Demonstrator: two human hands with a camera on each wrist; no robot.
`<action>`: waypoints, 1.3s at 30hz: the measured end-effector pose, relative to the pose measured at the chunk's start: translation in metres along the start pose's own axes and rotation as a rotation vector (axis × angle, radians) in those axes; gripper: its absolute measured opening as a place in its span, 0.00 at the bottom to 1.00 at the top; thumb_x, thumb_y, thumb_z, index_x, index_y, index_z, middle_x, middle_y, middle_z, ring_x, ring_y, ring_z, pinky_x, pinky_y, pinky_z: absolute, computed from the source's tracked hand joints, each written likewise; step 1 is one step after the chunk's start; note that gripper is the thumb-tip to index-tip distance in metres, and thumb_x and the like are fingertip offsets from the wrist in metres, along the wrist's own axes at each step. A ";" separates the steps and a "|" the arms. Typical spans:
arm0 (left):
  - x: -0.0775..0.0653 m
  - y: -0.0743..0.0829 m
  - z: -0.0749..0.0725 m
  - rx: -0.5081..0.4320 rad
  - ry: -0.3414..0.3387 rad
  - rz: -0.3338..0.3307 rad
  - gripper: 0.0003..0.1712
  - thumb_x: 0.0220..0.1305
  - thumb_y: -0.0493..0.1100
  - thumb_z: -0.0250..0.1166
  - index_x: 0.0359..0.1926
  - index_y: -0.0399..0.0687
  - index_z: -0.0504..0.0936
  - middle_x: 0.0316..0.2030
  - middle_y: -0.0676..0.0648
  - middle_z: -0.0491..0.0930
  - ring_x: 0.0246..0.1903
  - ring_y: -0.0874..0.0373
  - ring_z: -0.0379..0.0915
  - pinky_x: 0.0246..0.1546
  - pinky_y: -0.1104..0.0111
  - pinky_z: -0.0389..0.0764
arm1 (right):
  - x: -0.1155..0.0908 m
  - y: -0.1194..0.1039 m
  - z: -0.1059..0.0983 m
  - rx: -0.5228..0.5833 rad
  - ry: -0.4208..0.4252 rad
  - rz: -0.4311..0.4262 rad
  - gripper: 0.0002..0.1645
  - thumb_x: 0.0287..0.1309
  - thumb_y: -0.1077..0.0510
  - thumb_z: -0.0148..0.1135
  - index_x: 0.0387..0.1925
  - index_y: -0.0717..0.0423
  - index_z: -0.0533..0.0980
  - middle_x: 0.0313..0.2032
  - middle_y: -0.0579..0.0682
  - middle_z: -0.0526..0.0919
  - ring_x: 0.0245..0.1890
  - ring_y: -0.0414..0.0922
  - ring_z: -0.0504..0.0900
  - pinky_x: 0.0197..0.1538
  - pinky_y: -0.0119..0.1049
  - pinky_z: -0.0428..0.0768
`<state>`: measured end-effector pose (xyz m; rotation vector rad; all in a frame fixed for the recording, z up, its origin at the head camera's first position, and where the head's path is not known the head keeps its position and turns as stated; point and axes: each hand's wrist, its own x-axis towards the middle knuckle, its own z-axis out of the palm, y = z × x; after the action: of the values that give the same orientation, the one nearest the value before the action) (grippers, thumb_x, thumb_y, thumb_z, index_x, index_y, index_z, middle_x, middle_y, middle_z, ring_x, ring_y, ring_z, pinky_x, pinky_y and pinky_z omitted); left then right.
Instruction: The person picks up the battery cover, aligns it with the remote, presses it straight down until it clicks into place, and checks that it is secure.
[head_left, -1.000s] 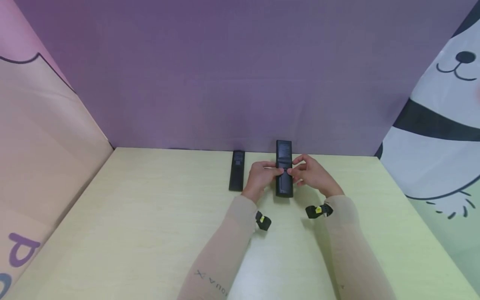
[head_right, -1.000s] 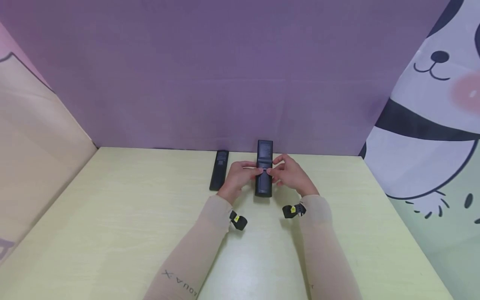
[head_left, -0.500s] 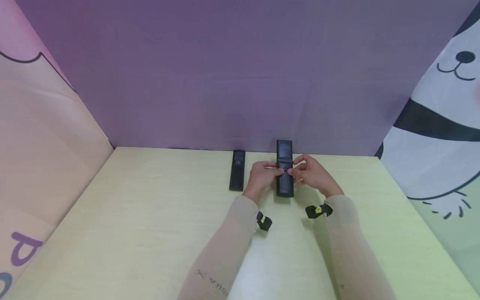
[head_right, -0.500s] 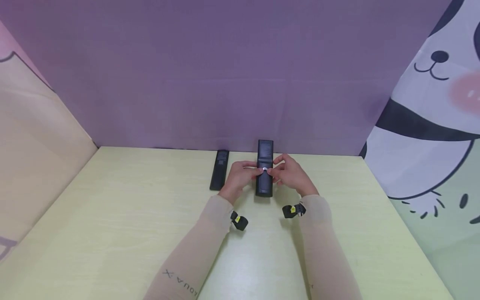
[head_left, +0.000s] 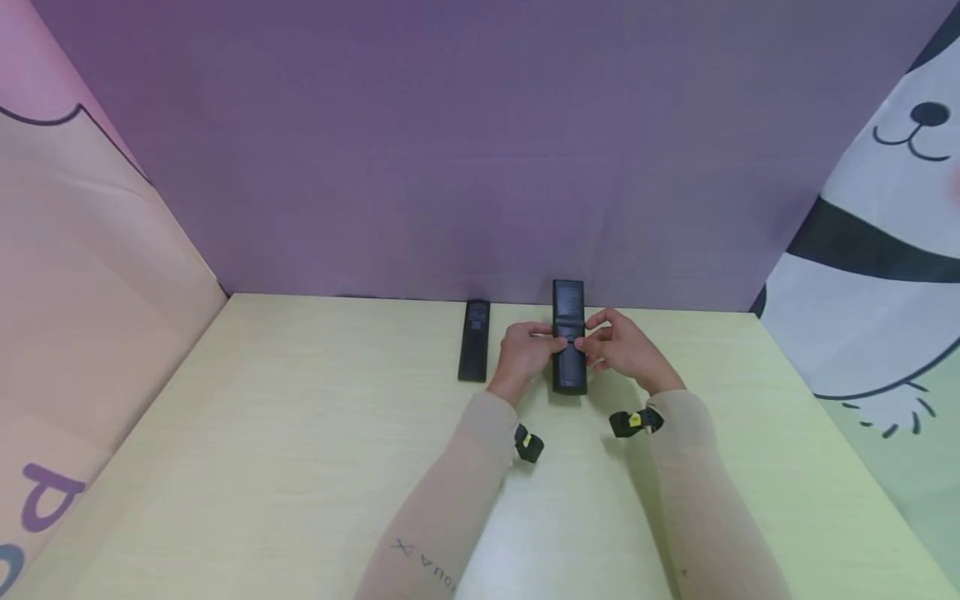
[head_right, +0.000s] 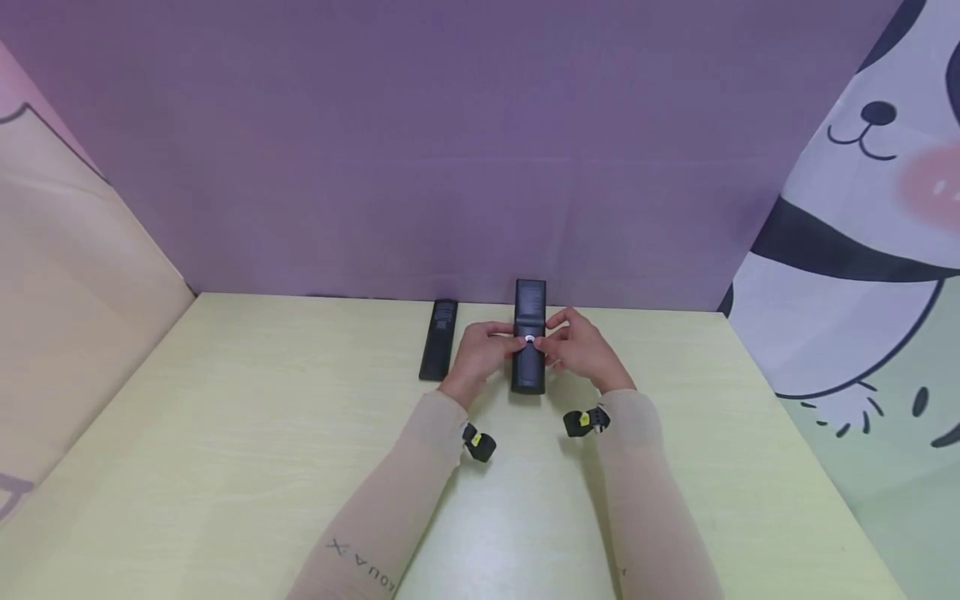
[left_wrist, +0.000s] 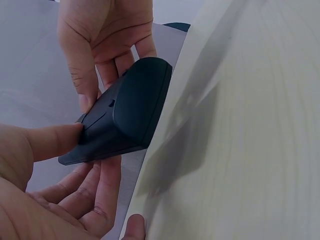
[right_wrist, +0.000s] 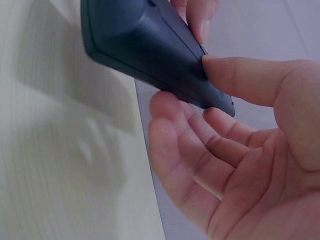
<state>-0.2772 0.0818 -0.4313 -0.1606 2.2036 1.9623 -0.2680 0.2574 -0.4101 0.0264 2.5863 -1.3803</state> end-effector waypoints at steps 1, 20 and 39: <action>0.000 0.000 0.000 0.010 0.001 0.002 0.13 0.59 0.40 0.75 0.45 0.45 0.89 0.43 0.46 0.88 0.36 0.57 0.77 0.37 0.68 0.73 | 0.000 0.000 0.000 0.004 0.001 0.002 0.25 0.71 0.58 0.61 0.59 0.64 0.62 0.47 0.64 0.85 0.34 0.46 0.86 0.45 0.47 0.86; -0.001 -0.002 0.000 0.131 -0.021 0.060 0.21 0.56 0.35 0.75 0.53 0.43 0.86 0.43 0.43 0.90 0.44 0.53 0.87 0.47 0.64 0.83 | 0.000 0.001 0.009 0.019 0.018 0.005 0.24 0.69 0.60 0.62 0.58 0.63 0.63 0.41 0.59 0.85 0.34 0.47 0.84 0.42 0.42 0.86; 0.000 -0.005 0.001 0.253 -0.052 0.102 0.28 0.54 0.33 0.75 0.58 0.43 0.83 0.43 0.44 0.90 0.43 0.54 0.85 0.48 0.65 0.83 | 0.006 0.008 0.012 -0.014 0.066 0.033 0.22 0.69 0.61 0.62 0.57 0.64 0.66 0.41 0.60 0.85 0.30 0.43 0.82 0.42 0.40 0.85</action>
<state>-0.2764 0.0825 -0.4358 0.0398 2.4431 1.6919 -0.2707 0.2520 -0.4242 0.1139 2.6364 -1.3726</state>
